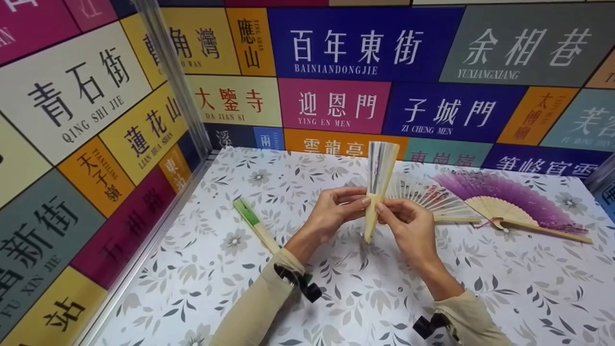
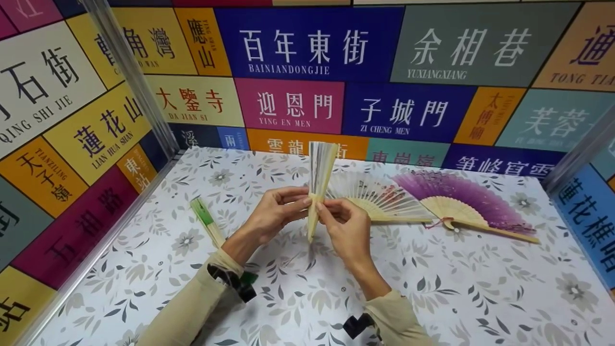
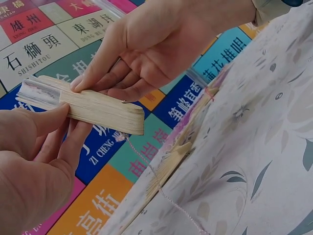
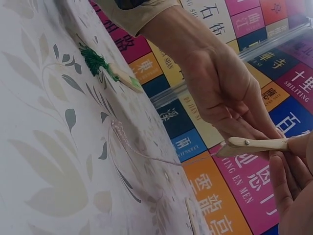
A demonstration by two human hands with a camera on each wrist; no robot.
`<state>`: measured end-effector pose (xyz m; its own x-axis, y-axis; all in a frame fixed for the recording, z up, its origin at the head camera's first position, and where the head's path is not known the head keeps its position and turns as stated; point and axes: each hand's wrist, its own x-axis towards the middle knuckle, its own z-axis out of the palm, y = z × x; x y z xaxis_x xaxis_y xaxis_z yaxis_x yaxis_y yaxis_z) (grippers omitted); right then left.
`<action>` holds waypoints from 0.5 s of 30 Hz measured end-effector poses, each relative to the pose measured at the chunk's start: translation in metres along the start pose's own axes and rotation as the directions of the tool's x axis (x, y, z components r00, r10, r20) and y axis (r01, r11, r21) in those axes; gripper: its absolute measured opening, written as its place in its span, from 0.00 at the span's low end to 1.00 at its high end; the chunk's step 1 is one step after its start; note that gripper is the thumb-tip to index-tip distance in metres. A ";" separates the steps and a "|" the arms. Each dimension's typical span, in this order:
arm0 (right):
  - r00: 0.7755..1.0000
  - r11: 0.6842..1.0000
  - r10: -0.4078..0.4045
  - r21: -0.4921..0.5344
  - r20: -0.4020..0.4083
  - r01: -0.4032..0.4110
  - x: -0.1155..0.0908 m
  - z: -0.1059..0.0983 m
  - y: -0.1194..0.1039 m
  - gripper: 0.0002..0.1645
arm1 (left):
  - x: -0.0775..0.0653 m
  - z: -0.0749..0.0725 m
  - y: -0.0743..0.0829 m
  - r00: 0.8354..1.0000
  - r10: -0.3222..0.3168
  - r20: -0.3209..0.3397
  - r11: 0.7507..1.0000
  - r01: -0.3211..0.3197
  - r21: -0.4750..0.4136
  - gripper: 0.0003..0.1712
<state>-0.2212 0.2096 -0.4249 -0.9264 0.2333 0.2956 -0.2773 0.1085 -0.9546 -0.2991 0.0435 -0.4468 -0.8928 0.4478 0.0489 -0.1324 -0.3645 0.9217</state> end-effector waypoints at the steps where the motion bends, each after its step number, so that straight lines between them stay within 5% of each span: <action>1: 1.000 1.000 0.001 0.000 0.001 -0.001 0.000 0.000 -0.001 0.10 | 0.000 0.000 0.000 1.000 0.001 -0.005 1.000 -0.001 0.003 0.18; 15: 1.000 0.999 0.015 0.032 0.012 -0.016 0.008 -0.003 0.020 0.11 | -0.001 0.000 -0.001 0.999 0.038 -0.026 0.999 -0.037 0.033 0.17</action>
<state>-0.2333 0.2163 -0.4414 -0.9336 0.2231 0.2805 -0.2707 0.0738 -0.9598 -0.2980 0.0438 -0.4475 -0.9080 0.4125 0.0734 -0.0853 -0.3536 0.9315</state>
